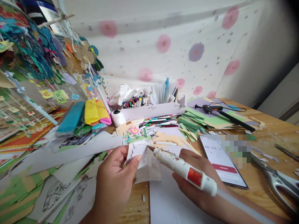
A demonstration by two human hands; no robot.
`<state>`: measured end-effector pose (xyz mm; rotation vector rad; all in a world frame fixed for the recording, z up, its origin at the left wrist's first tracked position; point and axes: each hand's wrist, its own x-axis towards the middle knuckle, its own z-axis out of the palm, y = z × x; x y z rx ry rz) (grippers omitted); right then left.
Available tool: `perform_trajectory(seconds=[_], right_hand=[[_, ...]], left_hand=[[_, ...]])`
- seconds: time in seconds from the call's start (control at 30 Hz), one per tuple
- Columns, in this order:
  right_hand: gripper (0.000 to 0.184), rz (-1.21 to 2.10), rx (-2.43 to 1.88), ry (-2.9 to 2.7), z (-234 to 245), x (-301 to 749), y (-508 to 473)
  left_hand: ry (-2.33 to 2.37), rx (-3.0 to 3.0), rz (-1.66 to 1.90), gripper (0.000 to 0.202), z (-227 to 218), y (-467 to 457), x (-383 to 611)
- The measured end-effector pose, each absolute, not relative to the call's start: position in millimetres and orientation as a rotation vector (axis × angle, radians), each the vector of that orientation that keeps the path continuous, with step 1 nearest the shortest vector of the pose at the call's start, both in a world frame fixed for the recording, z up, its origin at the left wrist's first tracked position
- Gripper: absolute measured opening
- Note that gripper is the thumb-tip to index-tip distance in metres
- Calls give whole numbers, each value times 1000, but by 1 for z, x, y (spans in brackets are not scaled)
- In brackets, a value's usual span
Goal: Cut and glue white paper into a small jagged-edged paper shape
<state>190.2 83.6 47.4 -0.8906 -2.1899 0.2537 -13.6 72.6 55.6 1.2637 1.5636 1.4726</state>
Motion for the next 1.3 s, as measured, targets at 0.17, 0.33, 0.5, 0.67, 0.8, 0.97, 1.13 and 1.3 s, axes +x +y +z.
perform_trajectory(seconds=[0.17,0.33,0.5,0.67,0.8,0.97,1.13,1.3], right_hand=[[19,248,-885,-2229,45,190,83],[19,303,-907,-2200,48,190,83],[19,319,-898,-2209,48,191,84],[21,292,-874,-2208,48,191,84],[20,312,-917,-2200,46,192,84],[16,360,-922,-2185,49,197,87],[11,499,-871,-2219,63,197,83],[18,408,-968,-2278,63,192,71]], left_hand=[[1551,1211,1498,16,56,74,-13],[1542,1200,1517,16,59,72,-11],[1541,1182,1537,17,58,73,-12],[1507,1189,1537,17,55,74,-14],[1487,1186,1530,15,56,74,-14],[1408,1154,1517,15,55,76,-17],[1302,1151,1518,19,56,75,-17],[1313,1178,1529,16,57,71,-11]])
